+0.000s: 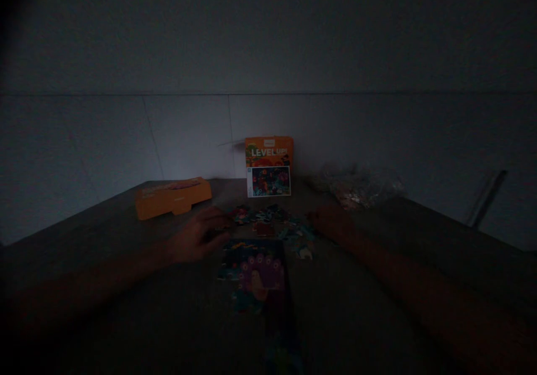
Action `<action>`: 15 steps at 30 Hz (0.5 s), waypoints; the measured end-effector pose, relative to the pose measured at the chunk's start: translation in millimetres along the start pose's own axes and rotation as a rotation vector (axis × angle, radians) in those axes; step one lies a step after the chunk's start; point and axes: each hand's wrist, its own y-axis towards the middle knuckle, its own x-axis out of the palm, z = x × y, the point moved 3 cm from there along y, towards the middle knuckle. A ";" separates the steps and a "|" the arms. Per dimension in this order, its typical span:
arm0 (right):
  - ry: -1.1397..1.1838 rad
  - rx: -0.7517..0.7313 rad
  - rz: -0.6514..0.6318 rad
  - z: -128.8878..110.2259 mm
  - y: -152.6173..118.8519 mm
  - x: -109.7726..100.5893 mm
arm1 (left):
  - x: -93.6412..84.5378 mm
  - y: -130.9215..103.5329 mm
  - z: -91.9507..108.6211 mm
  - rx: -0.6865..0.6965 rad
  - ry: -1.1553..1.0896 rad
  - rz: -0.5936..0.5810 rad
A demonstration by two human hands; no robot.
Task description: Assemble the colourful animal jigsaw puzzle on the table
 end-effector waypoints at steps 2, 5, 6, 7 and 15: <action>0.003 -0.004 -0.003 0.8 1.8 1.2 | -7.3 0.4 -33.7 -0.324 0.106 0.111; 0.008 0.002 -0.009 1.7 3.0 2.1 | -5.8 -5.5 -76.4 -0.477 0.163 0.092; 0.008 0.006 -0.012 1.9 3.0 2.2 | -2.1 -8.3 -87.4 -0.497 0.156 0.057; 0.008 0.010 -0.014 2.0 2.9 2.2 | 2.4 -11.0 -96.1 -0.508 0.142 0.017; 0.008 -0.002 -0.006 2.7 2.1 2.6 | 18.9 -18.2 -108.4 -0.510 0.057 -0.065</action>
